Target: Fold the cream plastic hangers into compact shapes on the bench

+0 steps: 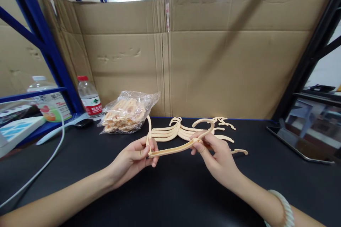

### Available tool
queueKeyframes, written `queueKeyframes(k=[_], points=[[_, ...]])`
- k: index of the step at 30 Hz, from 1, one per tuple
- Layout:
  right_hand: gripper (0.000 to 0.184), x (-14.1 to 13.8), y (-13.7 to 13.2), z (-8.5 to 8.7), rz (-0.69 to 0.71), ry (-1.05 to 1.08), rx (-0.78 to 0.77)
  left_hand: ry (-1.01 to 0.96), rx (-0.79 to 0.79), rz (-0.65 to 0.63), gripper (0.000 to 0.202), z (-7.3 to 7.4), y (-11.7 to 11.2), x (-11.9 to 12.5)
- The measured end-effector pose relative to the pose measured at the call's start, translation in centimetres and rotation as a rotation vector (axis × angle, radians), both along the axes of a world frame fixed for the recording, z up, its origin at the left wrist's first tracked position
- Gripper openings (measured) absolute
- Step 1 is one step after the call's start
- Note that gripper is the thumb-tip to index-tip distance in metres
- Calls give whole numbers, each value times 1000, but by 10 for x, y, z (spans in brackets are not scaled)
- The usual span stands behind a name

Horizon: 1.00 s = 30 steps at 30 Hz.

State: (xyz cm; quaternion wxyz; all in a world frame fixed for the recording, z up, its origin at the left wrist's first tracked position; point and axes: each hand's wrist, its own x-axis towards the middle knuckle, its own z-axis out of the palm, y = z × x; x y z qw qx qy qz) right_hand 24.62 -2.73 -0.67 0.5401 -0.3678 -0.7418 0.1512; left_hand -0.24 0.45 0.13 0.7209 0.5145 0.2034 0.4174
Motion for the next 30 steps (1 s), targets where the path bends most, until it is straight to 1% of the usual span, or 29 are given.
queueKeyframes(k=[9, 14, 19, 26, 30], points=[[10, -2, 1, -2, -18, 20, 15, -59, -54, -17, 24, -2, 1, -2], [10, -3, 1, -2, -27, 35, 14, -65, -48, -19, 28, -1, 2, -1], [10, -4, -3, -4, -32, 53, 45, -32, -27, 80, 25, 1, -1, 1], [10, -8, -6, -8, -48, 46, 111, -22, 20, 176, 30, -4, -4, 5], [10, -10, -9, -9, -78, 28, 128, -20, 32, 248, 31, -4, -6, 6]])
